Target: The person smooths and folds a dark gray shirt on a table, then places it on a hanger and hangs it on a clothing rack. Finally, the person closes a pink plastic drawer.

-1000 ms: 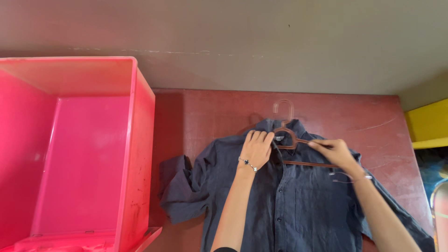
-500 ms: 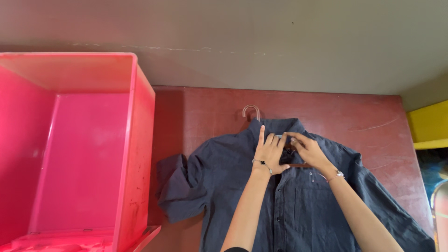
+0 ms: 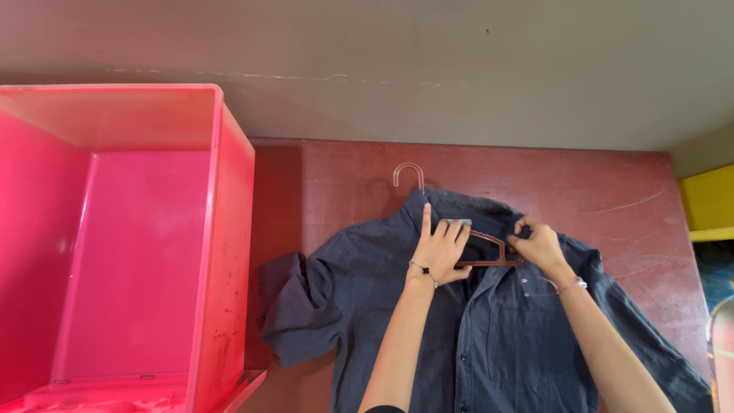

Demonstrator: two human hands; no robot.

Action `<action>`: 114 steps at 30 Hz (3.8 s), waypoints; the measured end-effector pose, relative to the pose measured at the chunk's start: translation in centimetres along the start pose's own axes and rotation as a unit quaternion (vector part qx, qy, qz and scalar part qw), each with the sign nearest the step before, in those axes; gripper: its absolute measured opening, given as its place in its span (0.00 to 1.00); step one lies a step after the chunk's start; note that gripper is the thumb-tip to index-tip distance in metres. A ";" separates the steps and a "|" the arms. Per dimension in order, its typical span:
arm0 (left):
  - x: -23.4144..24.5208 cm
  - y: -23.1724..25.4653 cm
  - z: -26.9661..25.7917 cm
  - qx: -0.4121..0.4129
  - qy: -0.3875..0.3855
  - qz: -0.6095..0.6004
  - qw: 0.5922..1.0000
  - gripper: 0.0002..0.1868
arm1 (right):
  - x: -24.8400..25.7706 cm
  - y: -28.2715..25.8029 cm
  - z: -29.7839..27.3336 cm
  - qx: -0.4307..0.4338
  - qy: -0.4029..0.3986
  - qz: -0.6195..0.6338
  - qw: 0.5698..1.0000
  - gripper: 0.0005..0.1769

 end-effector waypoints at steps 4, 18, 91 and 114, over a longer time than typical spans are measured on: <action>-1.5 0.3 0.0 -0.011 0.019 0.010 1.000 0.54 | -0.2 4.2 -0.3 -0.015 -0.019 0.065 0.998 0.10; -5.0 1.6 0.7 -0.035 0.030 0.053 0.998 0.49 | 3.4 -2.0 -1.3 0.031 -0.076 0.212 0.974 0.21; -2.4 -2.1 -6.2 0.124 0.060 -0.273 0.952 0.08 | -3.4 -11.9 -4.3 0.307 -0.132 -0.133 0.933 0.27; -9.7 -2.2 -4.2 0.325 -0.099 -0.554 0.760 0.08 | -4.9 -9.8 -5.4 0.242 -0.062 0.056 0.967 0.11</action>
Point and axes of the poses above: each hand's wrist, its own z-axis towards the middle knuckle, its own x-axis out of the back of the hand, y = z × x, the point moved 7 cm from there along z, towards the middle knuckle, and after that the axes turned 15 degrees about x, right-handed, at the moved point
